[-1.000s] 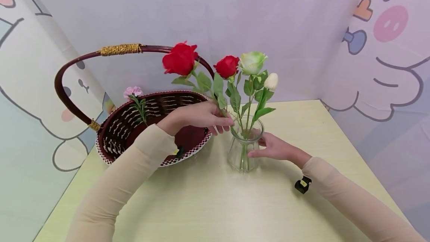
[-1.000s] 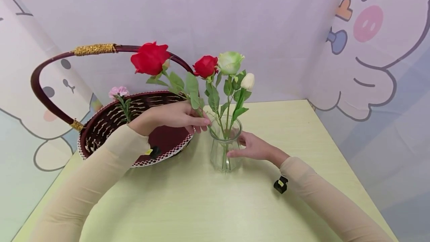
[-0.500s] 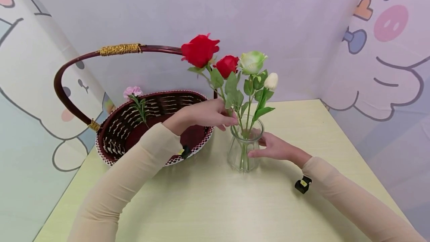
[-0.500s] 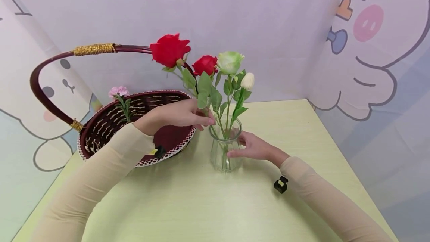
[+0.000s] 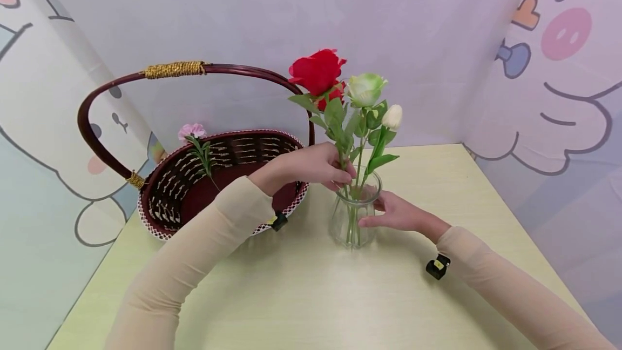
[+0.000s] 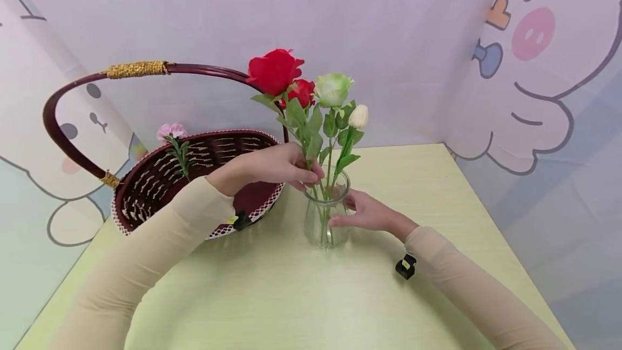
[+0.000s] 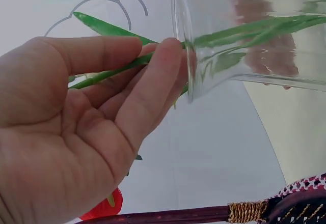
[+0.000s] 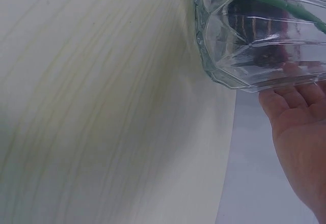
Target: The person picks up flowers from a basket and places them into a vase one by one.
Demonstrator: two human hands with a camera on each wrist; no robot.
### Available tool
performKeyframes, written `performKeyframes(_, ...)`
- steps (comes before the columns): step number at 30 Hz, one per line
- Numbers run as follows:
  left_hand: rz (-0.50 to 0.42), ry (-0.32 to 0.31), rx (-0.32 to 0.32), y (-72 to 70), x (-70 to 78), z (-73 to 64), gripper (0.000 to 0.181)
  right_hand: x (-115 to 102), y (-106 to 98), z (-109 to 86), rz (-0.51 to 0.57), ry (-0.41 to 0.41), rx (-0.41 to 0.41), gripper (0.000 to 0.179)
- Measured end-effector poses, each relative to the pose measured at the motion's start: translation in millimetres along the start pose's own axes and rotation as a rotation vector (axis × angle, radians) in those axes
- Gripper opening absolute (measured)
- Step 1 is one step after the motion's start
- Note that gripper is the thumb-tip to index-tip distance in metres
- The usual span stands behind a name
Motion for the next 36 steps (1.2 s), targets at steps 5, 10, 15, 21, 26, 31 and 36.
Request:
performKeyframes(5,0.026,-0.045,0.008,0.0,-0.7,4.6,0.015,0,1,-0.2,0.001,-0.005,0.004,0.073)
performKeyframes(10,0.024,-0.084,-0.029,5.6,0.4,6.1,0.021,0,4,0.3,0.02,-0.012,-0.002,0.071)
performKeyframes(15,0.031,-0.108,-0.041,11.1,3.5,5.2,0.023,-1,7,0.4,0.017,-0.014,-0.014,0.071)
performKeyframes(21,0.051,-0.098,-0.034,10.3,7.0,6.9,0.023,-3,2,-0.1,0.012,-0.022,-0.002,0.07)
performKeyframes(26,0.083,-0.099,-0.048,11.5,5.9,9.3,0.026,-2,2,0.6,0.012,-0.021,-0.002,0.072)
performKeyframes(31,0.09,-0.108,-0.034,11.4,5.6,9.2,0.027,-3,3,0.8,0.014,-0.023,-0.004,0.072)
performKeyframes(36,0.111,-0.091,-0.014,8.6,11.1,5.8,0.027,-3,2,0.7,0.01,-0.024,-0.009,0.071)
Point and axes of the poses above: each hand's wrist, its own z-axis towards the middle knuckle, its own y-axis out of the palm, x = y × z, the point moved 9 cm from there along z, towards the middle knuckle, and after that the axes turned 13 degrees about -x, right-handed, at the moved point
